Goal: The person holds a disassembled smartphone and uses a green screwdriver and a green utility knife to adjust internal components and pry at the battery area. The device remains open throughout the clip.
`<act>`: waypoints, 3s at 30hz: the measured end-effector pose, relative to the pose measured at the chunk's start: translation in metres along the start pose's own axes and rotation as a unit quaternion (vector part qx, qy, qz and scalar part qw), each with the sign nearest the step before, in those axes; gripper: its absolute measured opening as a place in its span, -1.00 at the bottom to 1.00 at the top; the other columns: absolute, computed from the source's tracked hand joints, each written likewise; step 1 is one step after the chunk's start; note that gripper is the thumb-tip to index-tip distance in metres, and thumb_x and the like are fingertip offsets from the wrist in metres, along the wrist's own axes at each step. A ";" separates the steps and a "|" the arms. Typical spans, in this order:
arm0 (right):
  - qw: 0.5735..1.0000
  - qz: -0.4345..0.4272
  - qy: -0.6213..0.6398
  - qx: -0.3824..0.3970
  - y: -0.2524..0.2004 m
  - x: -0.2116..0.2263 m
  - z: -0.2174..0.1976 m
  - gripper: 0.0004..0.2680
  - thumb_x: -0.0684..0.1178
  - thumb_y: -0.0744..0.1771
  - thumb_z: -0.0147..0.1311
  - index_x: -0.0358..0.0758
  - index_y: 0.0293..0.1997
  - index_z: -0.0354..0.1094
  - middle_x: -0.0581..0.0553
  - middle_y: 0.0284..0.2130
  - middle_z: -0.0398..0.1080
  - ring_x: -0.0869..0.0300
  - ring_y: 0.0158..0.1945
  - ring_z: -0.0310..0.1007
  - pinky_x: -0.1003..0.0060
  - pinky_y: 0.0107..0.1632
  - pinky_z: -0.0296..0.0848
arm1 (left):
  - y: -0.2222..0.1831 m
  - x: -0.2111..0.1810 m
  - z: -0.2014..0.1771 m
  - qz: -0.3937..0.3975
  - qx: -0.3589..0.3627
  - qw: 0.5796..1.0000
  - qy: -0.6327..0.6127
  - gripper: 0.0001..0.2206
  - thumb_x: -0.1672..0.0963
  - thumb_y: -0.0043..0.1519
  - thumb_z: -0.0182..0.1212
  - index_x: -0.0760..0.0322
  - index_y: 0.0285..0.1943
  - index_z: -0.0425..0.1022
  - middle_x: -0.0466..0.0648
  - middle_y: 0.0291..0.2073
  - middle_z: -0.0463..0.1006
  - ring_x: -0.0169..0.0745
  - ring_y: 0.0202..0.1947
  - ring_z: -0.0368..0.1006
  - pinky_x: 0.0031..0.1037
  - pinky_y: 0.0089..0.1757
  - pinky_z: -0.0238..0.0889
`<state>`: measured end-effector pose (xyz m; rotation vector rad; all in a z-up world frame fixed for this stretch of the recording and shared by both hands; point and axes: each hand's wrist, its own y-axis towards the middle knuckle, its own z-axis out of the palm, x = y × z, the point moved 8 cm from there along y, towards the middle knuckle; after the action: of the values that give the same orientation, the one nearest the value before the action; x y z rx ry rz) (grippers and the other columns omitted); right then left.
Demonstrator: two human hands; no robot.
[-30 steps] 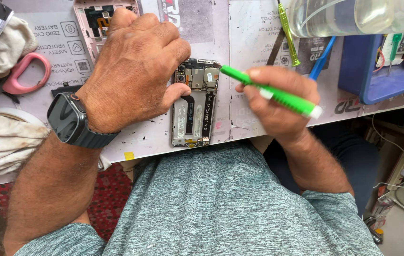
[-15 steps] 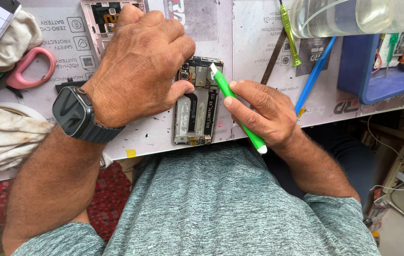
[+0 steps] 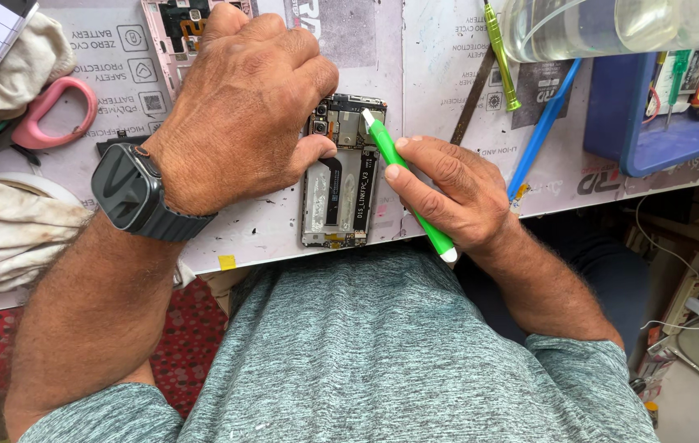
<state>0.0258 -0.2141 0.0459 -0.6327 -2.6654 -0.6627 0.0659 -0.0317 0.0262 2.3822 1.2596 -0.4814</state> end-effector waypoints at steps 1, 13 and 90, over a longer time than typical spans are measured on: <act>1.000 -0.001 -0.004 -0.001 0.000 0.000 0.000 -0.73 -0.26 0.31 0.33 -0.31 0.12 0.42 -0.34 0.02 0.43 -0.08 0.04 0.58 0.11 0.01 0.69 | 0.000 0.000 0.000 -0.001 0.001 1.000 -0.001 -0.57 -0.04 0.03 0.59 0.28 -0.10 0.60 -0.03 -0.18 0.55 -0.02 -0.04 0.42 -0.12 0.08 0.10; 0.996 -0.063 -0.054 -0.024 0.002 0.006 0.005 -0.82 -0.26 0.34 0.29 -0.33 0.03 0.47 -0.35 -0.04 0.45 -0.06 -0.03 0.60 0.08 0.03 0.71 | 0.000 0.000 0.000 -0.002 0.001 1.000 0.006 -0.57 -0.04 0.02 0.59 0.29 -0.12 0.60 -0.02 -0.21 0.54 -0.01 -0.08 0.42 -0.13 0.04 0.11; 0.888 0.307 0.301 -0.164 -0.029 -0.047 0.013 -0.87 -0.31 0.43 0.21 -0.42 0.04 0.32 -0.26 -0.19 0.53 0.09 -0.11 0.66 0.38 -0.12 0.70 | -0.003 -0.001 0.002 0.006 -0.024 1.000 0.009 -0.54 -0.06 0.04 0.57 0.32 -0.10 0.58 0.04 -0.16 0.53 0.09 0.02 0.39 -0.05 0.07 0.14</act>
<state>0.0486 -0.2462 0.0056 -1.0834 -1.6598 -0.9262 0.0627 -0.0320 0.0247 2.3581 1.2493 -0.4230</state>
